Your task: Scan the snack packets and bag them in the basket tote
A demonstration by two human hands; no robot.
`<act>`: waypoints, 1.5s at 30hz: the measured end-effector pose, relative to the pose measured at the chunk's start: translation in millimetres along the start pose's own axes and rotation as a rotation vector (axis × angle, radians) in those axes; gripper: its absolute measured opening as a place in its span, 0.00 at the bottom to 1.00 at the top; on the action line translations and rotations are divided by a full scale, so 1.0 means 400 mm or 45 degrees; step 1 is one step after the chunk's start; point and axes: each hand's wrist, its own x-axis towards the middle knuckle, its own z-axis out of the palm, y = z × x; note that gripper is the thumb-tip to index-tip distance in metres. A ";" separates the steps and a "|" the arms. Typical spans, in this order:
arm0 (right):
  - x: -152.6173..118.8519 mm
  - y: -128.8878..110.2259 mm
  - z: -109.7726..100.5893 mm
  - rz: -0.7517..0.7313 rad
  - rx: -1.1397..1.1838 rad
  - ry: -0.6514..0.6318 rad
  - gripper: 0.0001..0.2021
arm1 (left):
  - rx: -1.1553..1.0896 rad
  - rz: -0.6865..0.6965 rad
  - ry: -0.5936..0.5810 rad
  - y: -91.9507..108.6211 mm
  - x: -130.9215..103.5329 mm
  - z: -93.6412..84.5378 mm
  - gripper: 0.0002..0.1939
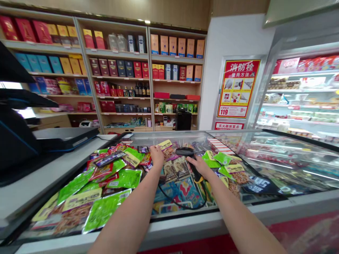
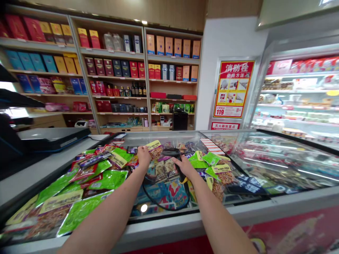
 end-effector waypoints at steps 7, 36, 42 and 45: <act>0.002 -0.004 0.000 0.004 -0.049 0.014 0.20 | -0.116 -0.039 0.056 -0.020 0.008 0.008 0.06; 0.013 0.020 -0.005 0.042 -0.008 -0.033 0.18 | -0.251 -0.123 0.087 -0.064 0.032 0.046 0.07; 0.012 0.005 0.025 0.135 0.028 -0.024 0.17 | -0.235 -0.101 0.085 -0.044 0.008 0.023 0.07; 0.016 -0.011 0.050 0.099 0.055 -0.012 0.18 | -0.252 -0.135 0.110 -0.040 0.018 0.003 0.08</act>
